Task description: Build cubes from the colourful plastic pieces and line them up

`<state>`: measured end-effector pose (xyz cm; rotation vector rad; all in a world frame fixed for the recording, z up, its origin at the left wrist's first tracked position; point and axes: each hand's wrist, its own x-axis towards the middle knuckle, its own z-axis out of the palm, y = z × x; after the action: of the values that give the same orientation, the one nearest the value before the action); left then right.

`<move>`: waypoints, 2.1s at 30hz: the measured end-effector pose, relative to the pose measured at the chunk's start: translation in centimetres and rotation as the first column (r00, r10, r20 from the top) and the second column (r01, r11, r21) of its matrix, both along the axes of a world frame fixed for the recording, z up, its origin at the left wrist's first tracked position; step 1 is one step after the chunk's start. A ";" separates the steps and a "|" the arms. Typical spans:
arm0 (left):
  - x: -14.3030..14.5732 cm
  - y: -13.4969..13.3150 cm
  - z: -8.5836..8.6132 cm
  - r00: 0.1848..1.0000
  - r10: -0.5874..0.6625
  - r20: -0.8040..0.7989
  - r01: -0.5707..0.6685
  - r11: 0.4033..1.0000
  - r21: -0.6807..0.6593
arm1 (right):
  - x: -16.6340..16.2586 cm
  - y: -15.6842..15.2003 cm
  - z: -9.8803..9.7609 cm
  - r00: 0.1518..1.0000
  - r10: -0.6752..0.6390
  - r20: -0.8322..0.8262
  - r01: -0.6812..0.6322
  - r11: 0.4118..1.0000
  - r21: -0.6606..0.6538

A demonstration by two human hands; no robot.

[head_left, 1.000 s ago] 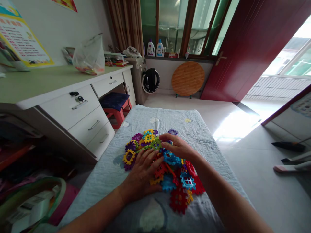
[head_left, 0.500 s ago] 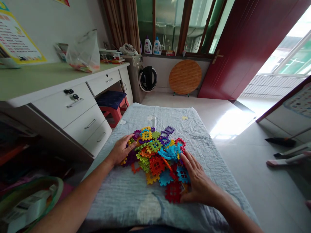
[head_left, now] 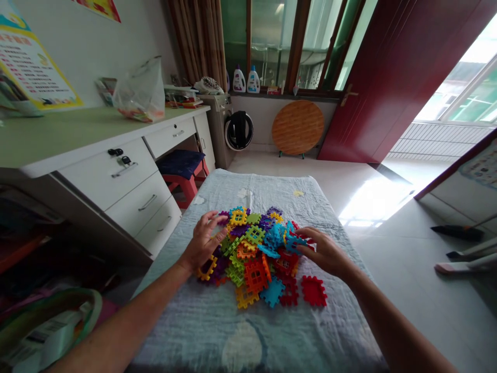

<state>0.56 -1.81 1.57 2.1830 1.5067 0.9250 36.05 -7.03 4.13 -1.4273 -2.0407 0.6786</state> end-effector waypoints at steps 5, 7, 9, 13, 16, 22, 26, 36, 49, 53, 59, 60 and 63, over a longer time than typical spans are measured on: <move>0.2 7.0 -0.2 0.999 -0.023 -0.029 0.020 0.995 -0.094 | -0.6 5.1 0.4 0.979 -0.192 -0.072 0.188 0.980 -0.057; 1.1 8.7 -0.2 0.994 -0.102 0.040 0.108 0.979 -0.176 | -1.3 7.6 -0.3 0.966 -0.257 -0.022 0.256 0.966 -0.018; 2.1 9.3 0.0 0.969 -0.187 0.161 0.226 0.934 -0.277 | -2.4 9.8 -1.2 0.965 -0.262 0.005 0.261 0.963 -0.061; 3.4 7.8 0.9 0.903 -0.287 0.319 0.403 0.823 -0.401 | -4.9 11.6 -2.0 0.992 -0.110 -0.057 0.097 0.975 -0.200; 3.3 5.8 1.9 0.885 -0.318 0.341 0.444 0.796 -0.412 | -6.4 11.3 -1.7 0.976 0.021 -0.215 -0.082 0.958 -0.276; 2.4 2.5 3.2 0.884 -0.371 0.283 0.458 0.807 -0.373 | -7.2 9.7 0.4 0.829 0.120 -0.546 -0.311 0.911 -0.270; 2.3 1.3 3.5 0.903 -0.359 0.237 0.420 0.854 -0.306 | -6.1 8.8 1.9 0.675 0.120 -0.728 -0.403 0.886 -0.228; 2.3 0.7 2.0 0.963 -0.266 0.045 0.269 0.939 -0.215 | -5.7 9.2 0.4 0.574 -0.033 -0.818 -0.355 0.890 -0.285; 1.4 0.4 1.0 0.975 -0.133 -0.177 0.143 0.989 0.042 | -4.5 5.2 2.4 0.944 0.196 0.265 -0.162 0.976 -0.145; -0.1 0.7 0.5 0.986 -0.049 -0.160 0.065 0.993 0.097 | -4.8 4.4 0.6 0.924 0.172 0.342 -0.150 0.985 -0.091; -1.5 1.0 -0.1 1.000 0.014 0.002 -0.014 0.999 -0.043 | -4.9 3.8 0.9 0.983 0.142 0.118 -0.147 0.989 0.026; -1.6 1.0 -0.2 0.999 0.015 0.037 -0.012 0.996 -0.085 | -5.1 3.7 1.2 0.988 0.136 0.073 -0.140 0.989 0.051; -1.6 0.9 -0.3 0.986 -0.010 0.169 0.043 0.980 -0.194 | -6.4 3.3 2.2 0.985 0.174 -0.018 -0.171 0.978 0.121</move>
<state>-1.03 -0.92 1.27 1.9308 1.4216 0.8848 29.60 -3.70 6.34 -1.1772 -2.1622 0.6317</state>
